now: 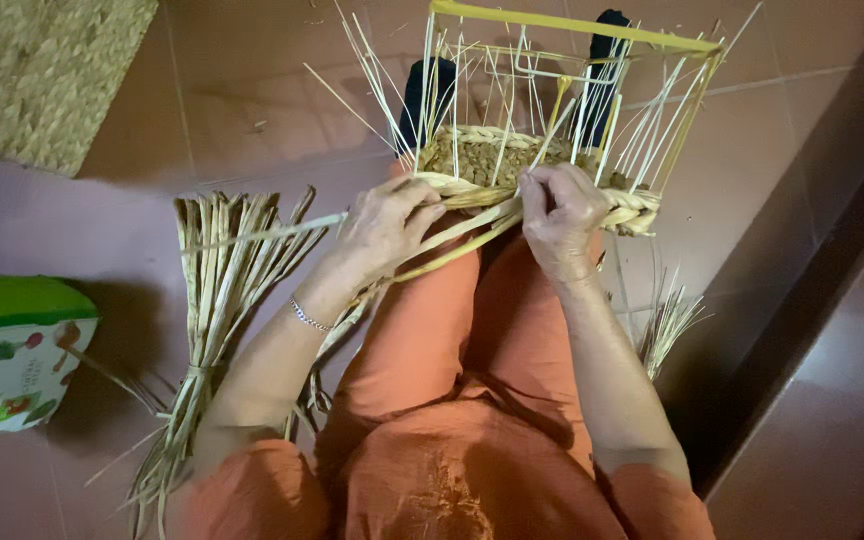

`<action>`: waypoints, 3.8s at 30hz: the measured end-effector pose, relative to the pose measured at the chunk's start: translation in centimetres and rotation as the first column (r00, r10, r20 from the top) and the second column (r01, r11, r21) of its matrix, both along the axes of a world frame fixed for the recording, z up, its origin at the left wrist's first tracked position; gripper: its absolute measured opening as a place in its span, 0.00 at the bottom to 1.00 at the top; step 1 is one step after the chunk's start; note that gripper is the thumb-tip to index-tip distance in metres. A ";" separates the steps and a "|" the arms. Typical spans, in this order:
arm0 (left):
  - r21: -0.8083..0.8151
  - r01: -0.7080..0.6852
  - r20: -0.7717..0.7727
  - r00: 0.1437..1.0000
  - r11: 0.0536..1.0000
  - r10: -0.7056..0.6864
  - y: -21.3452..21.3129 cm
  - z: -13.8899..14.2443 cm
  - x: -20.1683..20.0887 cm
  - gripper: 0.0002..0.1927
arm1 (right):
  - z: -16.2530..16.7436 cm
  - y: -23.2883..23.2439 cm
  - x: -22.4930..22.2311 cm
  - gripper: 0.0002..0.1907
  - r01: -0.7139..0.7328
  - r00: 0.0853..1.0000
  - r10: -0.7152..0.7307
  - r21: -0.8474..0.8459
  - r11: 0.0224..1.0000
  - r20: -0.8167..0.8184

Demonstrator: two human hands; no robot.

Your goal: The person sits on the floor with a bamboo basket frame on their lap and weaves dried palm leaf strips around the upright stakes, braiding the strips along the frame edge. They reach to a bundle of palm leaves beside them to pull new strips and continue weaving the basket wall.

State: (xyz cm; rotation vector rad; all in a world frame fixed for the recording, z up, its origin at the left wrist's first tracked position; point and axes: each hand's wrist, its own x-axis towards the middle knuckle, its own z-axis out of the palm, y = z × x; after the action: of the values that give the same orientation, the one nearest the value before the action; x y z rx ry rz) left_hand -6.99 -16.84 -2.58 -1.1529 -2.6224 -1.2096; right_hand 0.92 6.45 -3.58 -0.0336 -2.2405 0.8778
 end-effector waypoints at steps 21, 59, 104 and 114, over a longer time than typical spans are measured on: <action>-0.390 -0.069 -0.263 0.964 0.918 -0.039 -3.3 4.9 2.3 0.12 | 3.8 -1.2 -0.3 0.11 -0.275 0.919 0.263 -0.001 0.962 0.295; 0.430 0.088 0.240 0.948 0.899 -0.208 3.1 -1.9 3.1 0.05 | 2.1 -2.1 -1.0 0.08 -0.076 0.964 0.118 -0.177 0.981 0.238; 0.364 -0.205 0.677 0.728 0.908 -0.107 2.5 -8.0 -0.3 0.07 | -4.2 11.1 7.7 0.11 0.405 0.914 -0.359 -0.461 0.789 0.189; 0.455 -0.205 0.637 0.755 0.866 -0.156 1.9 -9.3 -0.6 0.08 | 0.8 2.7 4.9 0.09 -0.033 0.979 0.054 -0.108 0.994 0.195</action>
State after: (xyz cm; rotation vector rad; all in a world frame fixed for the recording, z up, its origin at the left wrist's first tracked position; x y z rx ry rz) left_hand -7.54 -14.96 -11.89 -0.6490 -2.3841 -2.4822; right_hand 5.85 9.12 -2.78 -0.1255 -2.3839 1.0553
